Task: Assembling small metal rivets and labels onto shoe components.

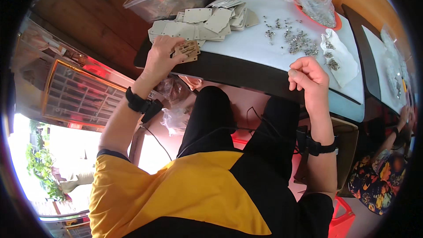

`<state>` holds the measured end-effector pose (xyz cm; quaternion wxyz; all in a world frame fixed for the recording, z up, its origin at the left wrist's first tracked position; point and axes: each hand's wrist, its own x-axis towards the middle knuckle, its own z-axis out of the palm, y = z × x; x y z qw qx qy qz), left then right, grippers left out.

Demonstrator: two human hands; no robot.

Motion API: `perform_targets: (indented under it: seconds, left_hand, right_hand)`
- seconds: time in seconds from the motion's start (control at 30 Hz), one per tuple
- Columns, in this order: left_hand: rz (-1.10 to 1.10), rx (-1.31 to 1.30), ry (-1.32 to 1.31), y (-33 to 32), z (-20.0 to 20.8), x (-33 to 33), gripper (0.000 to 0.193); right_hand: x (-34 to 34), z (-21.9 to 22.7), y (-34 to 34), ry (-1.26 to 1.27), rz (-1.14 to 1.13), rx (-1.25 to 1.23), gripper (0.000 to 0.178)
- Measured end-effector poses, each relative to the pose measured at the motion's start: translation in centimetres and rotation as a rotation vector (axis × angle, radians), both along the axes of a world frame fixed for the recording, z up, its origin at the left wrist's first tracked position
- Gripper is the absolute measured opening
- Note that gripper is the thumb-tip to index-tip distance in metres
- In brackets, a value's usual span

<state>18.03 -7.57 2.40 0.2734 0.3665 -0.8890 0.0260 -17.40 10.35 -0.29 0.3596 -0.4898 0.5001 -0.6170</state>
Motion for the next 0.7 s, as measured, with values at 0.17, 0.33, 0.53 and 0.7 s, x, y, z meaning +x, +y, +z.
perform_targets:
  seconds: [0.17, 0.33, 0.53, 0.7]
  left_hand:
    - [-0.033, -0.08, 0.081, 0.2, -0.3, -0.4, 0.037]
    - [-0.155, 0.207, 0.329, 1.1, 1.3, -2.0, 0.023]
    - [-0.383, 0.534, 0.351, 4.7, 3.4, -7.2, 0.016]
    - [-0.263, 0.655, 0.452, 2.0, 3.5, -9.6, 0.023]
  right_hand:
    - [1.4, 0.2, -0.1, 0.05, -0.043, 0.051, 0.008]
    - [5.6, -0.1, -1.8, 0.085, -0.036, -0.096, 0.02]
    - [9.4, 1.8, -5.6, 0.284, 0.062, -0.235, 0.037]
    - [8.4, 0.1, -5.3, 0.255, -0.007, -0.141, 0.015]
